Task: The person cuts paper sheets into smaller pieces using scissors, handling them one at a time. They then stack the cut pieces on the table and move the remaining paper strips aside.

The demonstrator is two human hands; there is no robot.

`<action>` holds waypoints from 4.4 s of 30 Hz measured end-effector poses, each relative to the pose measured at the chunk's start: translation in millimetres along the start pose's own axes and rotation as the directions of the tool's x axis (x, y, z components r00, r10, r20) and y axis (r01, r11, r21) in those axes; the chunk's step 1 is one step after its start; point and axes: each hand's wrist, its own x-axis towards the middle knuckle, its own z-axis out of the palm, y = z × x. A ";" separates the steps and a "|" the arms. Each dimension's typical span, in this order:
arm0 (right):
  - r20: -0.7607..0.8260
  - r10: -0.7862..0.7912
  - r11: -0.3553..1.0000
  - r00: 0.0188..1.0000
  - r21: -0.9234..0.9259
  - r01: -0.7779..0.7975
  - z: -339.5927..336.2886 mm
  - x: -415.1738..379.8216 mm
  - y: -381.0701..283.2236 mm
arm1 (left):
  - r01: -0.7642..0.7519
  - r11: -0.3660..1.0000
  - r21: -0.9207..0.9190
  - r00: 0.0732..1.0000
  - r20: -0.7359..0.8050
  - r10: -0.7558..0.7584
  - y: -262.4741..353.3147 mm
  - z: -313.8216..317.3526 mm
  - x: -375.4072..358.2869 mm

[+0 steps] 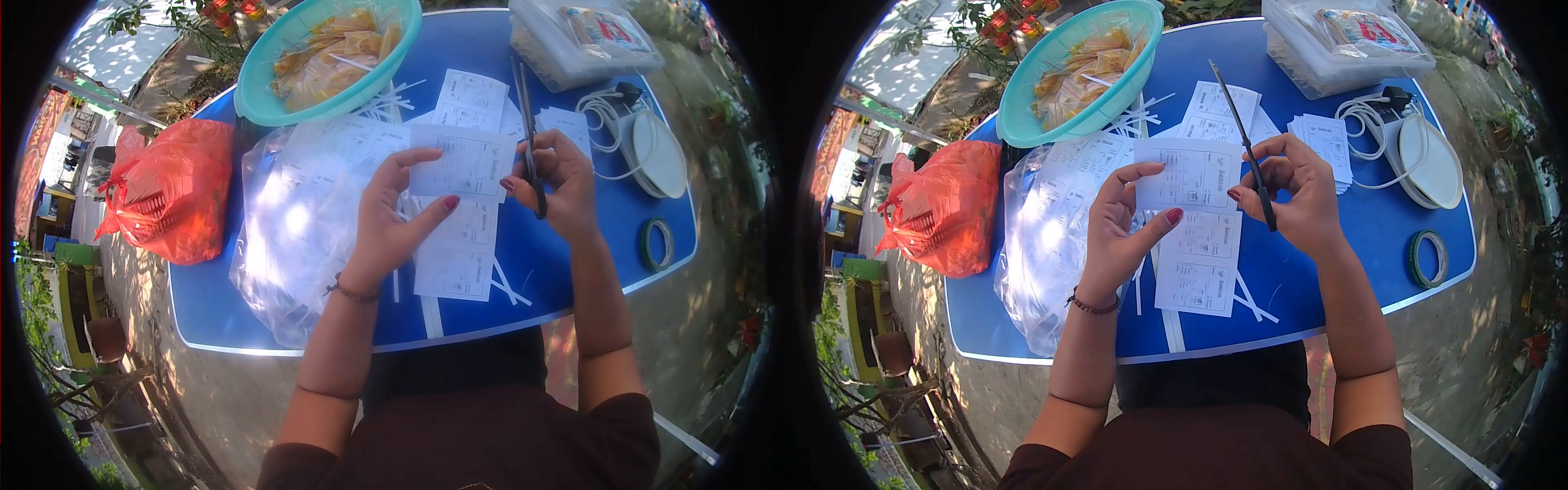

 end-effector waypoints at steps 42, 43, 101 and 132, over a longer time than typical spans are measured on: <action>0.399 0.054 0.998 0.916 0.005 -0.061 5.6 -5.6 -4.4 | 0.057 0.959 -0.278 0.904 -0.394 -0.168 23.7 0.5 -6.3; 0.391 0.048 0.998 0.919 0.016 -0.059 6.1 -5.9 -2.4 | 0.054 0.958 -0.283 0.905 -0.391 -0.167 24.1 0.7 -6.2; 0.316 0.023 0.999 0.948 0.015 -0.030 5.2 -6.5 -0.4 | 0.063 0.935 -0.348 0.891 -0.403 -0.210 24.5 -0.2 -5.9; 0.292 -0.070 0.994 0.954 -0.064 0.093 6.9 -4.1 4.2 | 0.155 0.941 -0.299 0.936 -0.260 -0.237 24.9 9.1 -8.3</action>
